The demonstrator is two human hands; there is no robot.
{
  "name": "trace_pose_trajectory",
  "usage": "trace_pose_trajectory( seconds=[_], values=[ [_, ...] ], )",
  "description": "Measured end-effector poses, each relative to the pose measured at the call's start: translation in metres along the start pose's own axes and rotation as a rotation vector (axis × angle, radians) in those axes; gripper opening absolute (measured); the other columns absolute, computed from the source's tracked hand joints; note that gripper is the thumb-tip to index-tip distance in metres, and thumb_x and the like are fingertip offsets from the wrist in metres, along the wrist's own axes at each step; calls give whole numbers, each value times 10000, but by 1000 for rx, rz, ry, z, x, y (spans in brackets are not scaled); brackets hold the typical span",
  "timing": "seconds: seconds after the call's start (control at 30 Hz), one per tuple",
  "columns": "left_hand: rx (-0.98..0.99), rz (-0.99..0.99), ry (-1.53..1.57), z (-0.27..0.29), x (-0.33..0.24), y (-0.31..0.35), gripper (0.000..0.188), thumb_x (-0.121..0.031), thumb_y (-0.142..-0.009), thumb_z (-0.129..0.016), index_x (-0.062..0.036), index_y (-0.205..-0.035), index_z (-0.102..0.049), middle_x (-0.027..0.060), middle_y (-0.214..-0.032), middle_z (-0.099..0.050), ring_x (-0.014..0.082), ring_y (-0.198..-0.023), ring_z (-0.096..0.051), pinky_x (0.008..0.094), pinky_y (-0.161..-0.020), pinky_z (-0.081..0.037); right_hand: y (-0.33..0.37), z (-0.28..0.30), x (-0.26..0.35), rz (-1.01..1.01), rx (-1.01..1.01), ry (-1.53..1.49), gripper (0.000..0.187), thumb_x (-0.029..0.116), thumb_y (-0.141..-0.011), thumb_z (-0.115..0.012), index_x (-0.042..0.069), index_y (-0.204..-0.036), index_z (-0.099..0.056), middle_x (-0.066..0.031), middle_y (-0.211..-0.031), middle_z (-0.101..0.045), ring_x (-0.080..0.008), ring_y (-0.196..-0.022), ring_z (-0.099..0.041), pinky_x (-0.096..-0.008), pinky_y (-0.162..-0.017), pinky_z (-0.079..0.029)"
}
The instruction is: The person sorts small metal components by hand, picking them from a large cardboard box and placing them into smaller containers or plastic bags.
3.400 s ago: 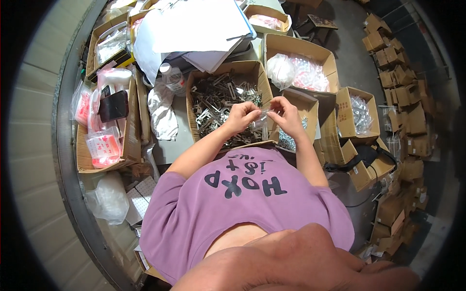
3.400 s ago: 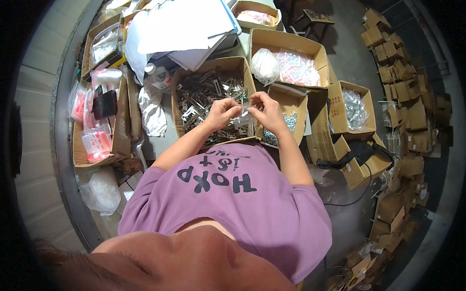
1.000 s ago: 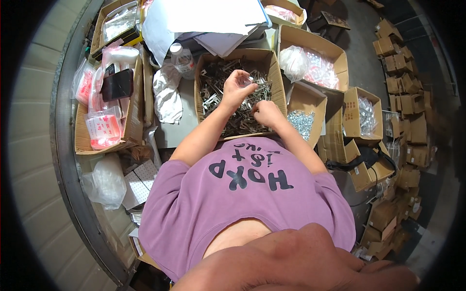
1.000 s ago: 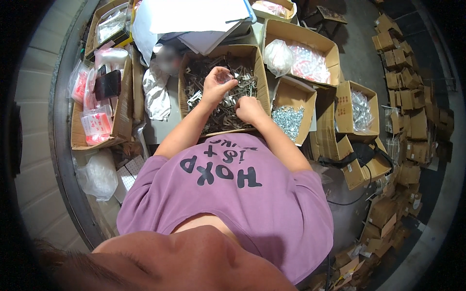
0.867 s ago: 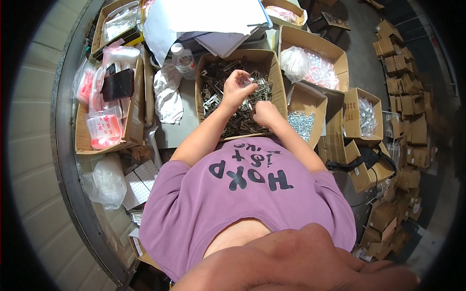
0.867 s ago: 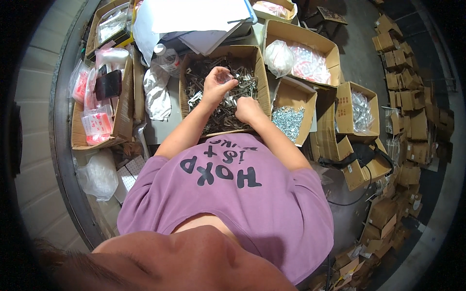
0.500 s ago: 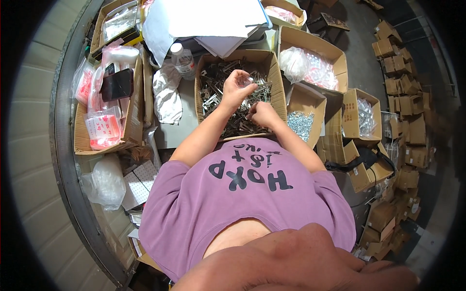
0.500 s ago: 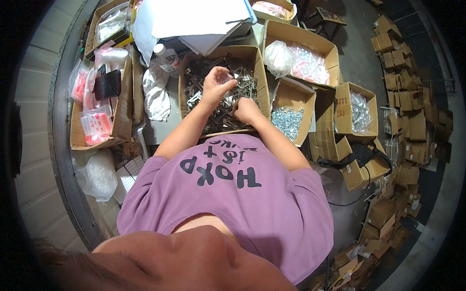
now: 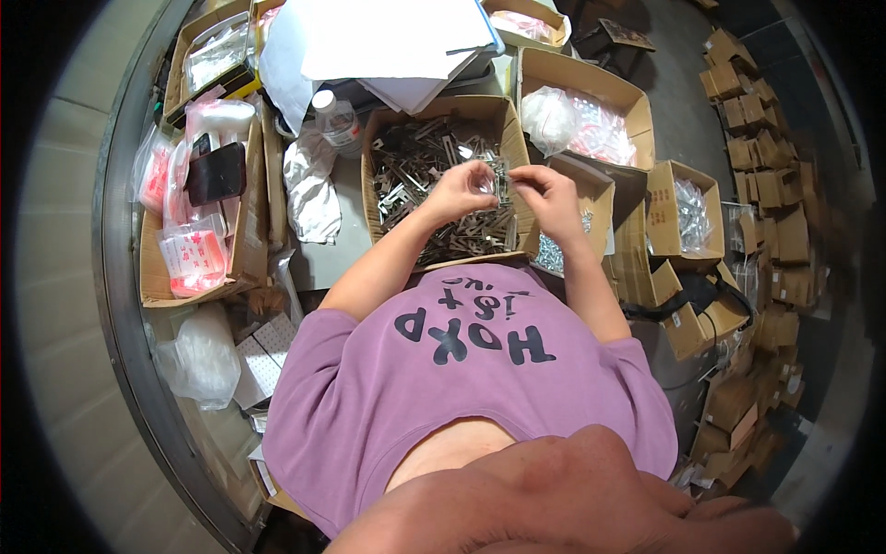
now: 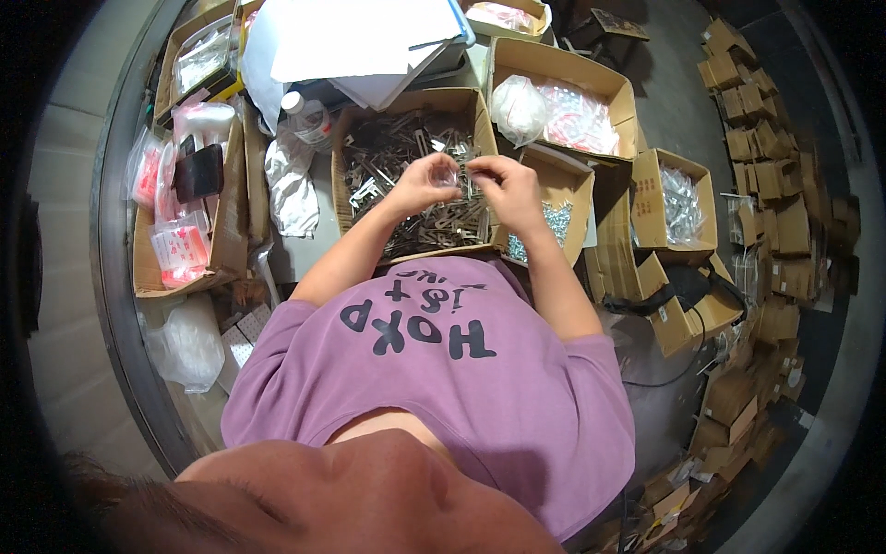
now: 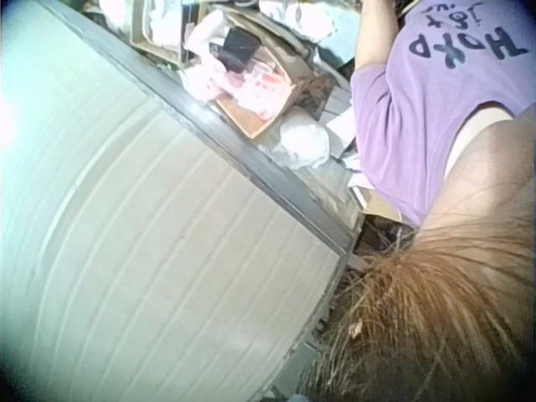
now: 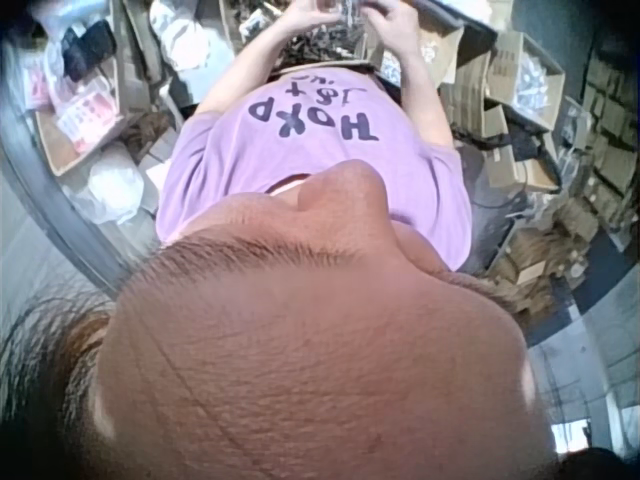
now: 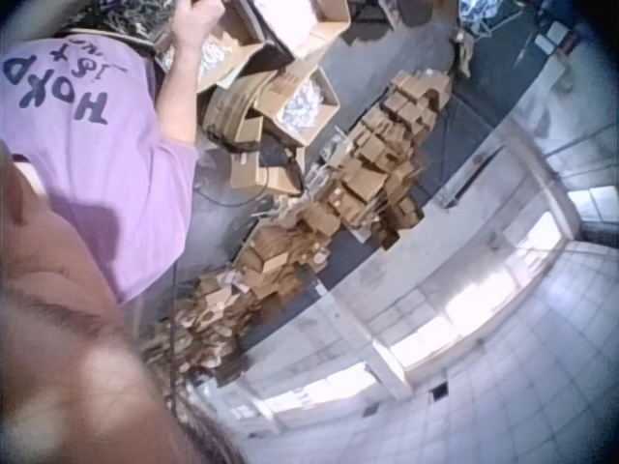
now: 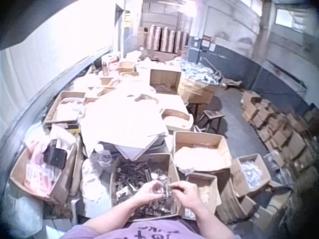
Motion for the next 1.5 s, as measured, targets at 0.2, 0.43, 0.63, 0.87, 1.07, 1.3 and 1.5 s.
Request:
trace_pose_trajectory(
  seconds=[0.2, 0.43, 0.63, 0.87, 1.07, 1.3, 1.5],
  values=[
    [92, 35, 233, -14, 2, 5, 397, 15, -655, -668, -17, -1024, -524, 23, -913, -555, 95, -840, -535, 247, -752, -455, 10, -29, 11, 288, 86, 429, 133, 46, -794, -578, 48, -920, -620, -131, -867, -629, -321, -837, -572, -387, -748, -468],
    [39, 69, 299, -17, -1, 7, 385, -20, -673, -734, -47, -997, -528, -6, -857, -539, 78, -785, -515, 227, -726, -446, 12, 22, -23, -117, -235, 128, 116, 72, -786, -567, 5, -865, -617, -130, -729, -639, -176, -659, -632, -287, -605, -485],
    [53, -1, 259, -21, -5, 3, 402, -24, -673, -736, -61, -1002, -508, -3, -874, -535, 87, -805, -516, 242, -766, -435, 19, 68, -140, -204, -55, 805, 179, 103, -767, -612, 65, -930, -675, -148, -853, -660, -312, -777, -633, -377, -728, -499],
    [38, -100, 424, -21, -15, 9, 368, 34, -717, -698, -81, -996, -488, -1, -883, -529, 70, -816, -512, 209, -728, -437, 20, 56, -164, -88, 53, 1100, 137, 135, -719, -639, 122, -838, -707, -137, -814, -655, -318, -771, -619, -417, -744, -479],
    [33, -150, 346, -20, -8, 7, 367, 6, -711, -708, -78, -994, -491, -6, -865, -526, 67, -796, -503, 210, -714, -422, 15, 56, -165, -154, 116, 1167, 123, 125, -695, -628, 131, -793, -702, -140, -802, -649, -319, -776, -621, -411, -735, -486],
    [65, -139, 156, -22, -6, 7, 355, -8, -694, -716, -66, -974, -507, -17, -835, -503, 63, -757, -475, 206, -689, -410, 11, 66, -154, -71, 111, 1022, 117, 116, -678, -641, 87, -783, -686, -130, -803, -656, -300, -748, -635, -385, -677, -506],
    [141, -47, 56, -27, 0, 6, 363, -30, -697, -716, -53, -981, -491, -16, -845, -508, 63, -770, -475, 217, -693, -417, 5, 51, -92, -133, -142, 196, 141, 60, -716, -670, 9, -847, -686, -77, -688, -662, -138, -627, -620, -254, -609, -487]
  ],
)
Point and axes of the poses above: each hand's wrist, its own y-axis away from the middle knuckle, its own z-axis out of the back of the hand, x = y × z, the point moved 1 cm from there along -y, towards the middle knuckle
